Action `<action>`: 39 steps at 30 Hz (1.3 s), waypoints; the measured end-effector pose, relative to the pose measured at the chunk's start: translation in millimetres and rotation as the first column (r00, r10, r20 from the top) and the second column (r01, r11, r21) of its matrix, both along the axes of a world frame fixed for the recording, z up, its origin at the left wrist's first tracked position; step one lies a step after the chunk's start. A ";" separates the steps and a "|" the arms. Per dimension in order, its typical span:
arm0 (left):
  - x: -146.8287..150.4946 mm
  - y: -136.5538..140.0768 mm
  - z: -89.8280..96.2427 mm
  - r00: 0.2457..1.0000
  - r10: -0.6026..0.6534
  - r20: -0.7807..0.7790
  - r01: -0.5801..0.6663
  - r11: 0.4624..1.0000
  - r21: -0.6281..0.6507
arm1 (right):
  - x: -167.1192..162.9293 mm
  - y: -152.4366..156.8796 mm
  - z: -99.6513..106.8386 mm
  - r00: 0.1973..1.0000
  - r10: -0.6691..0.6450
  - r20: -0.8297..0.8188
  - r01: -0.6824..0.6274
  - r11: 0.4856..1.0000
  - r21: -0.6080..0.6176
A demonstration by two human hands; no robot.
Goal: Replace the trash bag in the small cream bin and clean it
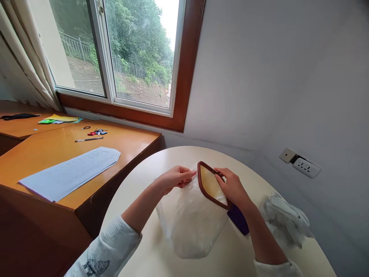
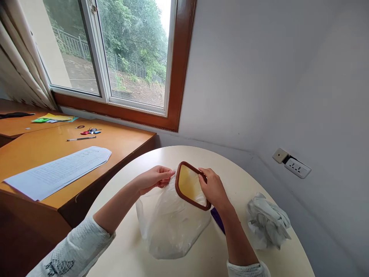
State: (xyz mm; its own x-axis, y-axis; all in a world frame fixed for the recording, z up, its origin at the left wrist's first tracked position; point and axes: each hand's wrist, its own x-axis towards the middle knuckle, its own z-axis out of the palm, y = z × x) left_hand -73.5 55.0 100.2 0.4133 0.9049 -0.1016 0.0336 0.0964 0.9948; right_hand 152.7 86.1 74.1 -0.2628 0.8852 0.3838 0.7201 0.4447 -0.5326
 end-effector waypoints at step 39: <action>-7.2 1.3 -11.2 0.977 0.215 0.006 -0.213 0.971 -0.108 | -29.7 -2.4 43.5 0.921 0.098 -0.377 -0.050 0.989 0.136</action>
State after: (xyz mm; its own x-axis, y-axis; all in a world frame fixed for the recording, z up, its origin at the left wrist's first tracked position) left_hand -80.7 56.3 89.0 0.2139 0.9569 -0.1965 -0.0167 0.2047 0.9787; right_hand 123.0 83.7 117.6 -0.1380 0.8093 0.5709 0.4355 0.5673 -0.6989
